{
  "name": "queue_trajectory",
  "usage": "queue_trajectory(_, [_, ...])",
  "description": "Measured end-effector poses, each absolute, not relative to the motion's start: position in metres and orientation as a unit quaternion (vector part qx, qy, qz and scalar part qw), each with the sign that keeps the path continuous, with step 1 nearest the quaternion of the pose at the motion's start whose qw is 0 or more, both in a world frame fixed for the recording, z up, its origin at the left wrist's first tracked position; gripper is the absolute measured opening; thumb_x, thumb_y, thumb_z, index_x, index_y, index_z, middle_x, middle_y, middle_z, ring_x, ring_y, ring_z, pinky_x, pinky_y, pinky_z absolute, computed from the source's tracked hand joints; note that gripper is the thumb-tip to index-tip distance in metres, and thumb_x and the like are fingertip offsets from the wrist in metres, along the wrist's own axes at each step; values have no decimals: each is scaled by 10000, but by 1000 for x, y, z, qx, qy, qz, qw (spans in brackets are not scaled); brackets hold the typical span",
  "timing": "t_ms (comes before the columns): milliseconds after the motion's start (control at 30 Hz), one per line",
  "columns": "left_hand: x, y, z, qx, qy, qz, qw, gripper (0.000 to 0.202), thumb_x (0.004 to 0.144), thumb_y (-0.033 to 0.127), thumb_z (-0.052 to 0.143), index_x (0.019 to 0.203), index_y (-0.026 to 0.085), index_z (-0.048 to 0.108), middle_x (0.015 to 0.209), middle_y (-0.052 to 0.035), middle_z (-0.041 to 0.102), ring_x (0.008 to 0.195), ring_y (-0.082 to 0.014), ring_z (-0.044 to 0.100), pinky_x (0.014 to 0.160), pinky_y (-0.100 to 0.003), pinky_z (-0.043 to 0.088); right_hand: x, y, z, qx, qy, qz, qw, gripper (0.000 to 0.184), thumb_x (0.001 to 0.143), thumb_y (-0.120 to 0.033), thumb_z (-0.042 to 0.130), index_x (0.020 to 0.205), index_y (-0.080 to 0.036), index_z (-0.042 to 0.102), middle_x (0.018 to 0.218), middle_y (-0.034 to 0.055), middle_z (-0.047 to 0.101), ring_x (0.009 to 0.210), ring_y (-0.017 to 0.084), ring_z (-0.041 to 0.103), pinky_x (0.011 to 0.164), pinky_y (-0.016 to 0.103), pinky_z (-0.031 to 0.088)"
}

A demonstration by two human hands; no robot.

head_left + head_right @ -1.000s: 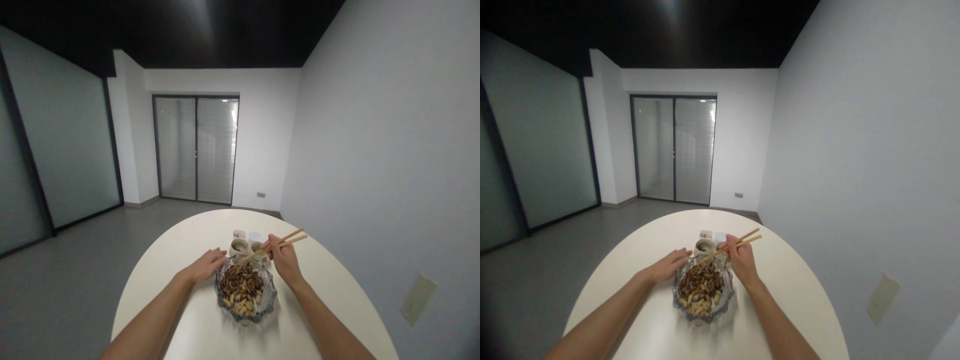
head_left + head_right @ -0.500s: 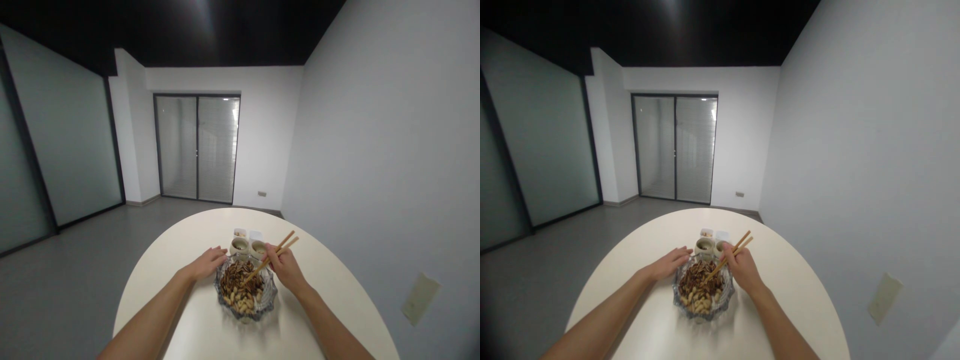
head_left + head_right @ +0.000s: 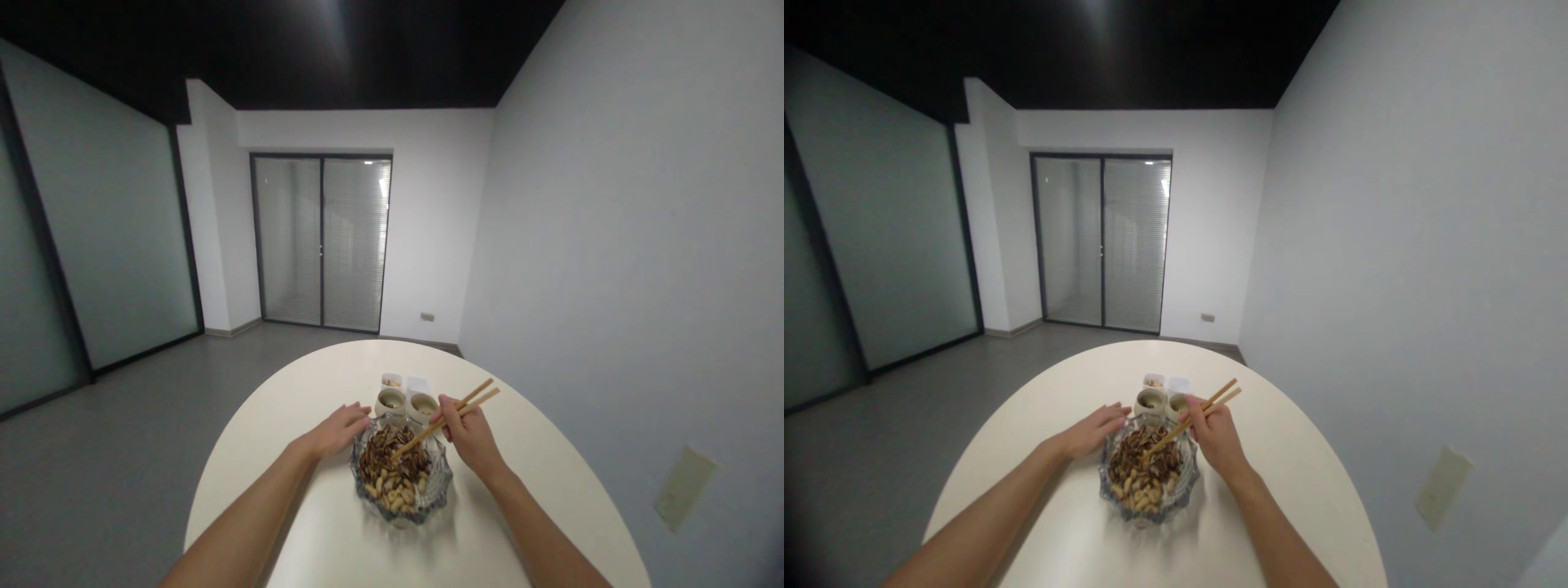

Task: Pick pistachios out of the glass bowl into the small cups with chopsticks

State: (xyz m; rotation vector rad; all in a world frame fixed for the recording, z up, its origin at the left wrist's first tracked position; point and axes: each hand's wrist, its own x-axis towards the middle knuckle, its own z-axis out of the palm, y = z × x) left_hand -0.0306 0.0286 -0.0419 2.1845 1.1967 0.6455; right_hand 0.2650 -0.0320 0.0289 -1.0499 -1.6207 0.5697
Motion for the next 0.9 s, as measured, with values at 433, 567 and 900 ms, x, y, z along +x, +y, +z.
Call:
queue_trajectory(433, [-31, 30, -44, 812, 443, 251, 285, 718, 1008, 768, 394, 1415, 252, 685, 1620, -105, 538, 1582, -355, 351, 1331, -560, 152, 267, -30, 29, -448, -664, 218, 557, 697, 944, -768, 494, 660, -199, 778, 411, 14, 550, 389, 162, 497, 409, 264, 399])
queue_trajectory(567, [-31, 30, -44, 810, 449, 244, 287, 735, 997, 788, 389, 1407, 255, 685, 1624, -106, 532, 1588, -342, 343, 1333, -555, 148, 271, -29, 35, -446, -653, 190, 583, 734, 947, -809, 471, 666, -196, 761, 433, 19, 564, 412, 167, 520, 432, 272, 429])
queue_trajectory(900, [-31, 28, -41, 809, 447, 245, 292, 685, 1006, 756, 414, 1402, 273, 696, 1626, -83, 535, 1584, -351, 348, 1336, -550, 149, 268, -2, 51, -446, -600, 121, 653, 775, 956, -840, 441, 697, -183, 759, 481, 29, 589, 482, 184, 581, 512, 293, 470])
